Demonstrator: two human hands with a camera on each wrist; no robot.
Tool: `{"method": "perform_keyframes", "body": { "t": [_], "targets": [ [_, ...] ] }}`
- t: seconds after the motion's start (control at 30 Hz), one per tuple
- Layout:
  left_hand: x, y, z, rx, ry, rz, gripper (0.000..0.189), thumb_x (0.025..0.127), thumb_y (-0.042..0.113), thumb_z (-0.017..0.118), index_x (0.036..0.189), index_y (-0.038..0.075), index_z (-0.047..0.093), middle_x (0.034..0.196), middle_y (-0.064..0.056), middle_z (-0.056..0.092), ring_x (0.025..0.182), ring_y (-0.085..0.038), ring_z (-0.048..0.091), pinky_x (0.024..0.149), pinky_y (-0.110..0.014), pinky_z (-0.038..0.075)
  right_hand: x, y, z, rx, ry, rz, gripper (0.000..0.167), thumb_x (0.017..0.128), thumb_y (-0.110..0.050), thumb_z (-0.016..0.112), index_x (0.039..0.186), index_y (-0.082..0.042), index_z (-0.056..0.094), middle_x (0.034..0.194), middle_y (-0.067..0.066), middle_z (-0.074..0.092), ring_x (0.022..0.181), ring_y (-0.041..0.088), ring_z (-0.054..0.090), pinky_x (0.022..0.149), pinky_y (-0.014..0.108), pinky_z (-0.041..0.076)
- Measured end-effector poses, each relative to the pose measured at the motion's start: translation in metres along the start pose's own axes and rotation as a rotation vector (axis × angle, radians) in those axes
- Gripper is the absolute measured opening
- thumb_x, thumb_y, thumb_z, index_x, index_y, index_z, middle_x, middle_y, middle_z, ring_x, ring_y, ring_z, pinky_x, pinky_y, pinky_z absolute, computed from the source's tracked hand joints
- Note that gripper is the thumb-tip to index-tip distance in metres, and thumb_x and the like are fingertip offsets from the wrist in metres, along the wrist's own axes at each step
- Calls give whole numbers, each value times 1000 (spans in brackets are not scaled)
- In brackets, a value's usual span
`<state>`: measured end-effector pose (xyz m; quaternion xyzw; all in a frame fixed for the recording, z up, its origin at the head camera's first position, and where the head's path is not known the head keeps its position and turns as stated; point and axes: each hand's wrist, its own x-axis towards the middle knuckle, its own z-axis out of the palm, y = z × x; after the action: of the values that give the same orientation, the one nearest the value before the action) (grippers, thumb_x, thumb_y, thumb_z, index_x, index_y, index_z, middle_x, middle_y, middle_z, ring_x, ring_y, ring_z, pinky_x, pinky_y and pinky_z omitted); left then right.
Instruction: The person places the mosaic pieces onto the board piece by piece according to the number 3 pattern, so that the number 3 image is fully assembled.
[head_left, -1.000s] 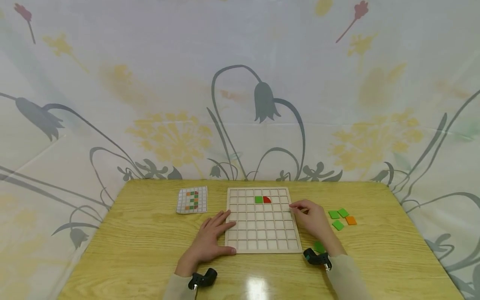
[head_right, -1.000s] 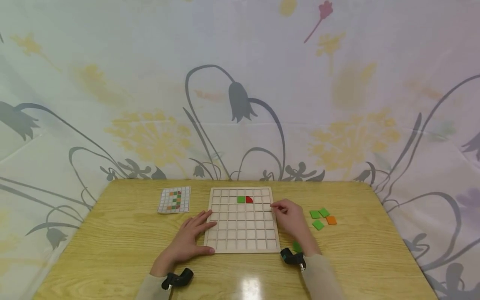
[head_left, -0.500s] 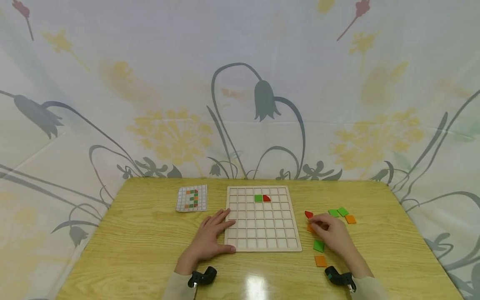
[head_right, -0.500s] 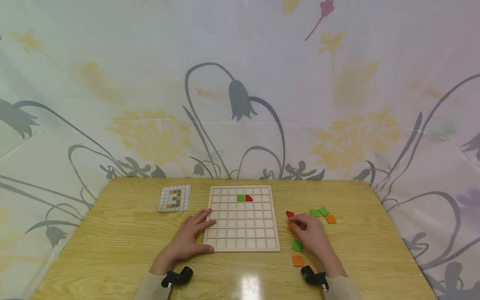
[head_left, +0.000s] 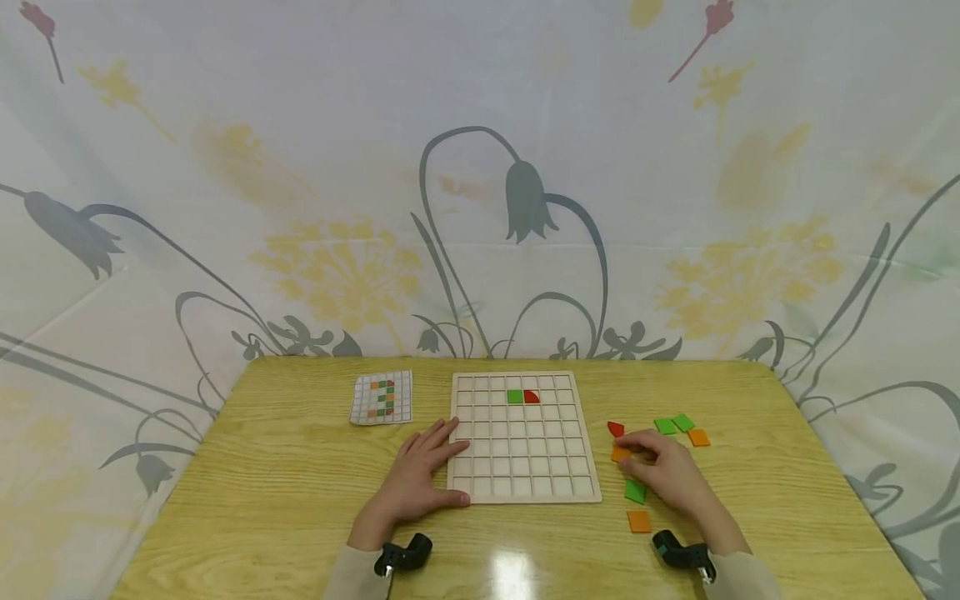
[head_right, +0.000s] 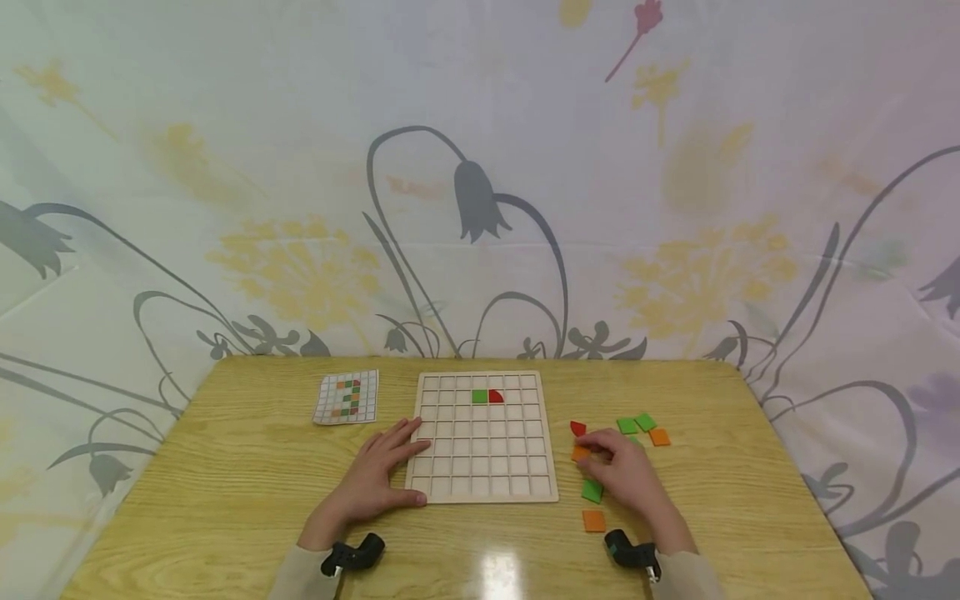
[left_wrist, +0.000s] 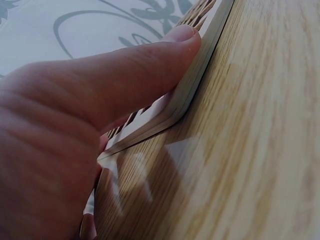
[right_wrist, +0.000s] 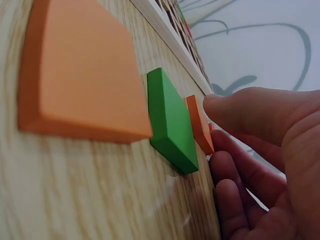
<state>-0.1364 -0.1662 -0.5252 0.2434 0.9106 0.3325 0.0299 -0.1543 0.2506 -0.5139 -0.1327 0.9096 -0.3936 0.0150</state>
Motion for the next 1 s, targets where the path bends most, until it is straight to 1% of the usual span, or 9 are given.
{"method": "perform_keyframes", "body": {
  "t": [0.2, 0.4, 0.53, 0.67, 0.83, 1.0],
  "targets": [
    [0, 0, 1, -11, -12, 2, 77, 78, 50, 79, 143, 15, 57, 162, -7, 28, 150, -30, 17, 115, -61, 11, -1, 3, 0, 8, -3, 46, 28, 88, -17, 77, 116, -13, 73, 115, 3, 68, 103, 25, 64, 84, 32, 53],
    [0, -1, 1, -13, -7, 10, 77, 78, 51, 79, 142, 15, 57, 162, -8, 29, 150, -31, 17, 115, -62, 12, -2, 0, 0, 6, 4, 48, 29, 87, -13, 78, 115, -11, 73, 114, 4, 68, 102, 26, 63, 83, 34, 53],
    [0, 0, 1, -5, -8, 3, 77, 78, 51, 79, 142, 16, 57, 162, -6, 29, 150, -29, 17, 115, -62, 12, -2, -3, 0, -8, 8, 57, 28, 86, -11, 78, 114, -11, 74, 113, 4, 68, 102, 26, 63, 83, 34, 52],
    [1, 1, -1, -6, -6, -1, 76, 78, 50, 79, 142, 16, 57, 162, -6, 29, 150, -29, 17, 115, -61, 12, 0, -7, 1, -20, 22, 59, 28, 84, -8, 78, 112, -9, 74, 109, 4, 68, 99, 24, 62, 82, 34, 52],
    [0, 2, -2, -15, -2, 2, 77, 77, 49, 80, 142, 15, 57, 162, -7, 29, 150, -30, 18, 115, -62, 11, 2, -8, 3, -30, 27, 73, 31, 83, -7, 78, 113, -8, 73, 104, 1, 67, 92, 19, 60, 78, 31, 50],
    [0, 2, -3, -17, -7, 2, 77, 77, 49, 80, 143, 14, 57, 162, -8, 29, 150, -30, 17, 115, -62, 12, 3, -7, 5, -42, 26, 78, 34, 81, -5, 77, 115, -7, 73, 102, 0, 66, 91, 17, 59, 77, 31, 49]
  ]
}}
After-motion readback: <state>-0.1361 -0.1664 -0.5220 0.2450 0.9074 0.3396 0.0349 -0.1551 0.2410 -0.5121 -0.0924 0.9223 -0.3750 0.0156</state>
